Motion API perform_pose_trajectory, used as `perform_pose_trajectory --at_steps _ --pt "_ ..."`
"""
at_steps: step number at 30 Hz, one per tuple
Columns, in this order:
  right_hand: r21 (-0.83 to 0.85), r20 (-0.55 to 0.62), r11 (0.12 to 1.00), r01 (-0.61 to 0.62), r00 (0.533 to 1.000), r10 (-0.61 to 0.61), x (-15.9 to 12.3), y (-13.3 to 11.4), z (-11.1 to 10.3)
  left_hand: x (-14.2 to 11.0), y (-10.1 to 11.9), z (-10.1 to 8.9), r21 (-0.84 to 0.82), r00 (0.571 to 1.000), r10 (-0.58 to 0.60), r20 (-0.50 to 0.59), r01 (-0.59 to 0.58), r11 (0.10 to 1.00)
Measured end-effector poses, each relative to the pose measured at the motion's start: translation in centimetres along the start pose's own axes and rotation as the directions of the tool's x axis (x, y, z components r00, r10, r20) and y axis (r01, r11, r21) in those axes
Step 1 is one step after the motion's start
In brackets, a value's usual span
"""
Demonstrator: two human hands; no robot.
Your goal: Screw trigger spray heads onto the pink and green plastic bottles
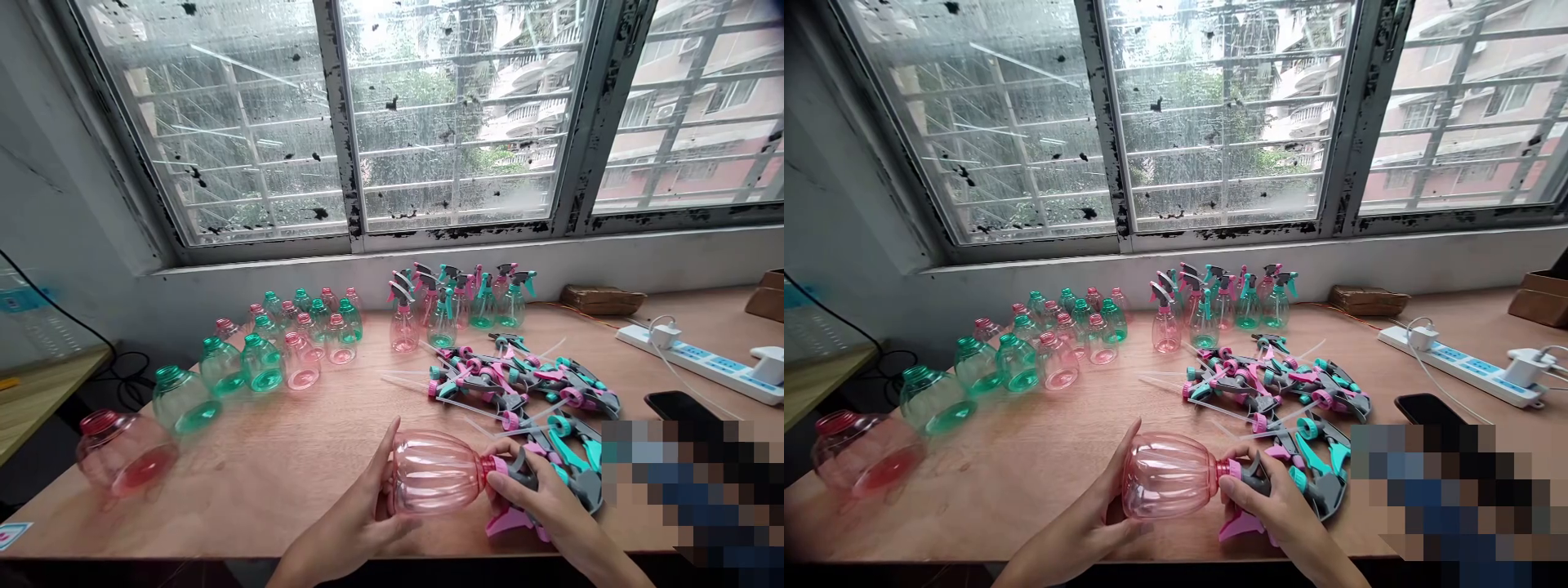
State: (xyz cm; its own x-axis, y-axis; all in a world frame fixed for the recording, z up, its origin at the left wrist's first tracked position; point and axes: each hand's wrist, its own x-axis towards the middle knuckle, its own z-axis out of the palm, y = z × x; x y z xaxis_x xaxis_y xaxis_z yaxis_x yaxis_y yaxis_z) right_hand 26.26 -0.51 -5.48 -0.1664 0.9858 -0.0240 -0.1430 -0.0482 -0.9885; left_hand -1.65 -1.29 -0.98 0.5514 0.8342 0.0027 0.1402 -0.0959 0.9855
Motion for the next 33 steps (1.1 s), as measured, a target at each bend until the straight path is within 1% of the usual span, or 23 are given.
perform_pose_trajectory --at_steps 2,5,10,14,16,23,28,33 --pt "-0.001 0.013 1.000 0.000 1.000 0.000 0.0 0.0 0.0 0.0 -0.1 -0.1 0.026 1.000 0.017 0.014 -0.018 1.000" --pt "-0.001 0.013 1.000 0.007 1.000 -0.007 -0.1 -0.1 0.2 -0.1 -0.4 -0.3 0.020 0.999 0.023 0.026 -0.023 1.000" --pt "0.022 -0.011 1.000 0.014 1.000 -0.014 -0.3 -0.5 0.5 -0.1 -0.6 -0.6 0.029 1.000 -0.018 0.023 0.017 0.999" --pt "0.030 -0.007 0.999 0.016 1.000 -0.016 -0.4 -0.8 0.5 -0.1 -0.6 -0.5 0.094 0.999 0.049 0.006 -0.050 0.994" --pt "0.034 0.004 0.999 0.007 1.000 -0.007 -0.4 -0.7 0.4 0.0 -0.6 -0.4 0.104 0.998 0.062 0.013 -0.063 0.993" --pt "-0.008 0.016 1.000 0.016 1.000 -0.015 -0.1 0.1 0.0 -0.1 -1.0 -0.7 0.046 0.999 0.011 0.042 -0.013 0.999" --pt "-0.018 0.012 1.000 0.016 1.000 -0.015 -0.2 0.0 0.0 0.0 -0.9 -0.7 0.091 0.999 -0.008 0.041 0.004 0.996" --pt "-0.014 0.033 1.000 0.015 0.999 -0.014 -0.4 -0.2 0.1 0.1 -0.9 -0.6 0.108 0.997 0.059 0.051 -0.064 0.992"
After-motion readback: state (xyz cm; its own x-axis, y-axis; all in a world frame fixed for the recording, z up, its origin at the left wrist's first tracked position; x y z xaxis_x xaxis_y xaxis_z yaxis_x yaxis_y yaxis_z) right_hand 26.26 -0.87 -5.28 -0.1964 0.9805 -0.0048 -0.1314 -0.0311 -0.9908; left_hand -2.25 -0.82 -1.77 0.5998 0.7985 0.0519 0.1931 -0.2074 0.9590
